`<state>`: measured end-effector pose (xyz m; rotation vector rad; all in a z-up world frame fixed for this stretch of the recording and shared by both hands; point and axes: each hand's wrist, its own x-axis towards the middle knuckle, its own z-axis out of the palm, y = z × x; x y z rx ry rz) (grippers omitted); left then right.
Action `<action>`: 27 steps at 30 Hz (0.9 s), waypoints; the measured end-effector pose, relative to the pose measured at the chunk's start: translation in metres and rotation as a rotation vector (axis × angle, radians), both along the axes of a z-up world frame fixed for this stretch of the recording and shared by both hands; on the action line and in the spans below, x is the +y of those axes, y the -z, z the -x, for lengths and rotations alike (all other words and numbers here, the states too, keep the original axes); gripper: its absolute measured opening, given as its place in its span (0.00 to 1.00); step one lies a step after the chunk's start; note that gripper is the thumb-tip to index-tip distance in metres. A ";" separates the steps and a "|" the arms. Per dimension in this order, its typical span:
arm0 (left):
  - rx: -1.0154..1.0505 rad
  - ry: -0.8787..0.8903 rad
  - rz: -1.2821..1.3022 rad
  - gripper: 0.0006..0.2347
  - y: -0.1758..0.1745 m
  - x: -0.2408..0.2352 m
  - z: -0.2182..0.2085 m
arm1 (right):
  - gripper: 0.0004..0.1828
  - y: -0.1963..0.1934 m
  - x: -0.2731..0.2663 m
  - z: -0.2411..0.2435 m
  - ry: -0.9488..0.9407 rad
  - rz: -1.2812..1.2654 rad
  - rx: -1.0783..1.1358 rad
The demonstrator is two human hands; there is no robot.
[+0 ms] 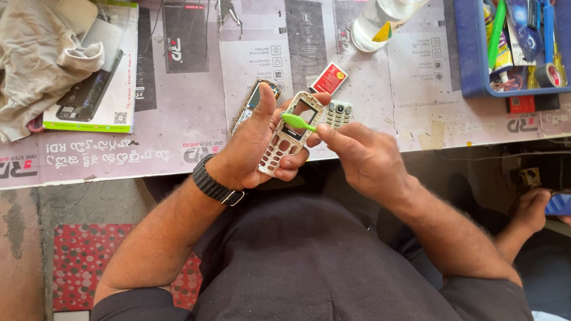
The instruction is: The person cleans a disassembled mobile phone using a toothbrush and toothpaste, then reassembles the phone by inserting the keypad and battery. The person also tests the phone by turning it on.
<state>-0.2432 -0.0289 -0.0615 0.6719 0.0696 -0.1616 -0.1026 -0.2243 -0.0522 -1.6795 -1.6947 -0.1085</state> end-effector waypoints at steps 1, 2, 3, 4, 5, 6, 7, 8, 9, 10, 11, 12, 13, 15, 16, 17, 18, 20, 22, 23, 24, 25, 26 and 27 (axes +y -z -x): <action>0.020 0.003 0.011 0.43 0.000 0.000 -0.001 | 0.23 0.002 0.000 -0.004 0.043 -0.014 0.017; 0.038 0.005 0.021 0.43 0.000 0.000 -0.001 | 0.23 0.003 -0.002 -0.006 0.086 -0.029 0.030; 0.055 0.007 0.032 0.43 0.000 0.000 -0.001 | 0.23 0.004 -0.004 -0.008 0.129 -0.044 0.044; 0.036 0.001 0.019 0.43 -0.001 0.001 0.000 | 0.23 0.006 -0.005 -0.010 0.121 -0.014 0.050; 0.016 -0.005 0.006 0.43 -0.002 0.002 0.002 | 0.23 0.007 -0.007 -0.008 0.114 0.016 0.055; -0.002 -0.009 -0.007 0.43 -0.002 0.003 0.004 | 0.24 0.008 -0.009 -0.008 0.108 0.045 0.062; 0.004 -0.018 0.003 0.43 -0.003 0.004 0.005 | 0.24 0.009 -0.012 -0.007 0.126 0.043 0.048; 0.007 -0.028 0.012 0.43 -0.004 0.005 0.005 | 0.24 0.010 -0.012 -0.007 0.142 0.041 0.031; 0.010 -0.037 0.021 0.42 -0.004 0.006 0.004 | 0.25 0.010 -0.012 -0.009 0.158 0.038 0.014; 0.008 -0.025 0.007 0.42 -0.004 0.005 0.005 | 0.24 0.011 -0.012 -0.008 0.163 0.031 0.000; 0.006 -0.012 -0.006 0.42 -0.004 0.005 0.004 | 0.23 0.013 -0.009 -0.008 0.167 0.023 -0.014; 0.010 0.009 -0.011 0.41 -0.003 0.001 0.003 | 0.23 0.015 -0.012 -0.006 0.180 0.025 -0.023; 0.019 0.006 -0.011 0.41 -0.002 -0.001 0.005 | 0.23 0.016 -0.015 -0.005 0.162 0.010 -0.001; 0.016 -0.009 -0.030 0.40 -0.006 0.001 0.004 | 0.24 0.014 -0.013 -0.008 0.116 -0.043 0.022; 0.011 -0.024 -0.027 0.39 -0.009 0.004 0.006 | 0.24 0.012 -0.010 -0.009 0.118 -0.039 0.017; 0.006 -0.039 -0.025 0.39 -0.012 0.008 0.009 | 0.25 0.010 -0.009 -0.009 0.119 -0.034 0.011; 0.005 -0.055 -0.018 0.38 -0.013 0.010 0.012 | 0.25 0.009 -0.008 -0.008 0.121 -0.025 0.009; 0.033 -0.042 -0.031 0.36 -0.011 0.010 0.011 | 0.26 0.012 -0.007 -0.008 0.131 -0.024 -0.007; 0.047 -0.019 -0.028 0.35 -0.007 0.003 0.010 | 0.26 0.017 -0.010 -0.008 0.119 -0.037 0.010; 0.045 -0.006 -0.022 0.35 -0.006 0.000 0.010 | 0.26 0.020 -0.012 -0.008 0.097 -0.055 0.034; 0.037 0.000 -0.027 0.35 -0.007 0.000 0.009 | 0.26 0.021 -0.009 -0.010 0.070 -0.084 0.052; 0.022 -0.008 -0.024 0.35 -0.009 0.001 0.009 | 0.26 0.021 -0.009 -0.010 0.078 -0.083 0.029; 0.010 -0.017 -0.018 0.35 -0.010 0.003 0.009 | 0.26 0.021 -0.009 -0.011 0.086 -0.080 0.010; -0.001 -0.027 -0.013 0.35 -0.011 0.004 0.010 | 0.26 0.022 -0.008 -0.011 0.093 -0.077 -0.010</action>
